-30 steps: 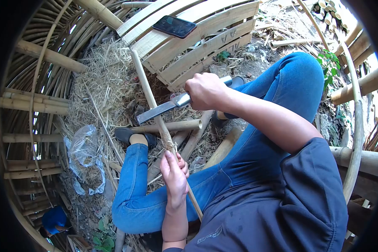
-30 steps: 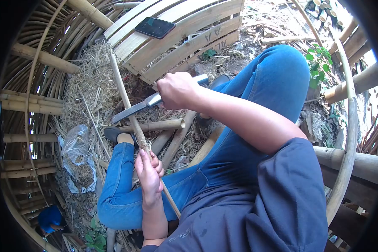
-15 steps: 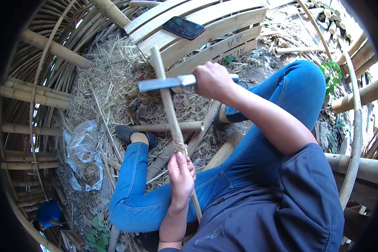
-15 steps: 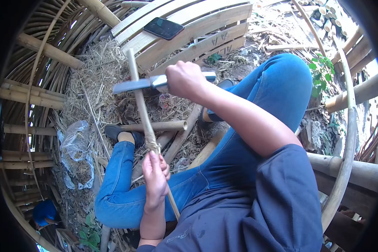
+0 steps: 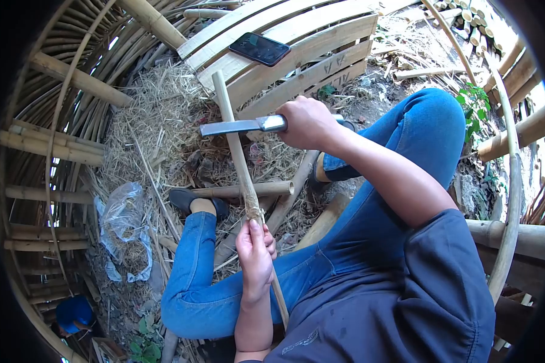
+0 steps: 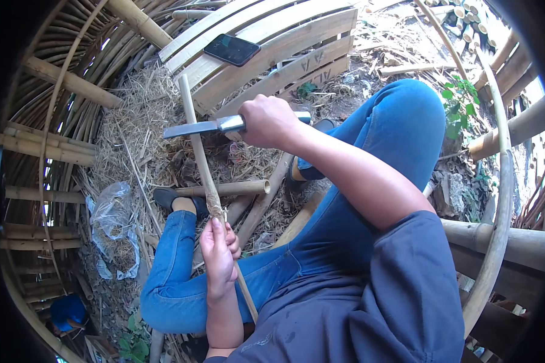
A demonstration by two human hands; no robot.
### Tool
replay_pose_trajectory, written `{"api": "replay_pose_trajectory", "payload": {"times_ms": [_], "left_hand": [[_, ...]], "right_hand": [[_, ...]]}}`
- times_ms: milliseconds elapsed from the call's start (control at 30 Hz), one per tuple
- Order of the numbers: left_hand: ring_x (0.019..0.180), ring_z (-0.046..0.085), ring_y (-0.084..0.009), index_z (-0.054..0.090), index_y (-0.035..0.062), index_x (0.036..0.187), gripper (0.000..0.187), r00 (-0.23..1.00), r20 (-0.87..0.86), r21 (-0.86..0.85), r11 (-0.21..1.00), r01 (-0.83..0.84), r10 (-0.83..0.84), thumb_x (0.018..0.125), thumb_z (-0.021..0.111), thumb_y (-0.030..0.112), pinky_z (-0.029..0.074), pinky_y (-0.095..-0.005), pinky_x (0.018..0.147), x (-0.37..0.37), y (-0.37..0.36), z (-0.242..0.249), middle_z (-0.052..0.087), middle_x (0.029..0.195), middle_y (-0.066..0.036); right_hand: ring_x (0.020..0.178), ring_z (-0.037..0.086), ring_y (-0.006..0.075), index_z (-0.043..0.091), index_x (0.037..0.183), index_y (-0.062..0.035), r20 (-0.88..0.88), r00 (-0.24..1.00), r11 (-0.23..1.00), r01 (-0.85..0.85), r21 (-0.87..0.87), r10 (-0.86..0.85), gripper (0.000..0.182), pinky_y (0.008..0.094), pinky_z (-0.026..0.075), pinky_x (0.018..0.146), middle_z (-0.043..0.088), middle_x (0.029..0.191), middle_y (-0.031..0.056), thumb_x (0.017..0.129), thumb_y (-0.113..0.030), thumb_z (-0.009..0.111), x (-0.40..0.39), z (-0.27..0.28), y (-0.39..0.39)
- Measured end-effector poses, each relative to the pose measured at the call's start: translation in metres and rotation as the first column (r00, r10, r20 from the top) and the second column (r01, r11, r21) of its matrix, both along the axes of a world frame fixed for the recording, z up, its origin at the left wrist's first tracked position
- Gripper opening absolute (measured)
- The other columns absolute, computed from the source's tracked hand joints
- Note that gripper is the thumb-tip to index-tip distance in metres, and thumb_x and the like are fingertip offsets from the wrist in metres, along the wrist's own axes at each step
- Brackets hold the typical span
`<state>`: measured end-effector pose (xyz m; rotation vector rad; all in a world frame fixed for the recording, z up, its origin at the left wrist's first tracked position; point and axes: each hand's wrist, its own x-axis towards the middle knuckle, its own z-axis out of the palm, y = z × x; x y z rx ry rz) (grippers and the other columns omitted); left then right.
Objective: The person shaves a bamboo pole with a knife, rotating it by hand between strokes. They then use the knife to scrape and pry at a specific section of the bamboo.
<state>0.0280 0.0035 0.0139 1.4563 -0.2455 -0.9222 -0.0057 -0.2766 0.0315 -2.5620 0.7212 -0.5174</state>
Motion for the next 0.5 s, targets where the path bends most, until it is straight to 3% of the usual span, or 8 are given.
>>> {"api": "replay_pose_trajectory", "payload": {"times_ms": [233, 333, 500], "left_hand": [[0.047, 0.027, 0.0002, 0.049, 0.0105, 0.095, 0.029, 0.997, -0.063, -0.02, 0.999, -0.035, 0.033, 0.11, 0.043, 0.035, 0.019, -0.0182, 0.039, 0.008, 0.003, -0.002, 0.036, 0.063, 0.008], [0.046, 0.03, 0.0006, 0.047, 0.0104, 0.094, 0.03, 0.997, -0.029, 0.027, 0.997, -0.068, 0.068, 0.111, 0.04, 0.034, 0.021, -0.0181, 0.039, 0.006, 0.001, -0.008, 0.038, 0.063, 0.008], [0.046, 0.031, 0.0004, 0.047, 0.01, 0.094, 0.028, 0.997, 0.054, 0.043, 0.997, -0.06, 0.058, 0.111, 0.041, 0.031, 0.023, -0.0184, 0.038, -0.001, 0.002, -0.011, 0.039, 0.063, 0.007]], "right_hand": [[0.071, 0.07, 0.0384, 0.071, 0.074, -0.0074, -0.088, 0.974, 0.977, -0.212, -0.04, 0.208, 0.013, 0.0484, 0.058, 0.068, 0.069, 0.072, 0.0178, 0.069, -0.018, 0.068, 0.005, -0.016, 0.028], [0.071, 0.07, 0.0389, 0.072, 0.074, -0.0058, -0.15, 0.97, 0.98, -0.198, -0.019, 0.193, 0.014, 0.0484, 0.058, 0.067, 0.068, 0.071, 0.0192, 0.068, -0.017, 0.067, 0.008, -0.023, 0.032], [0.067, 0.069, 0.0398, 0.071, 0.07, -0.0046, -0.077, 0.987, 0.986, -0.148, -0.077, 0.142, 0.012, 0.0471, 0.058, 0.065, 0.068, 0.068, 0.0199, 0.065, -0.015, 0.067, 0.008, -0.027, 0.027]]}}
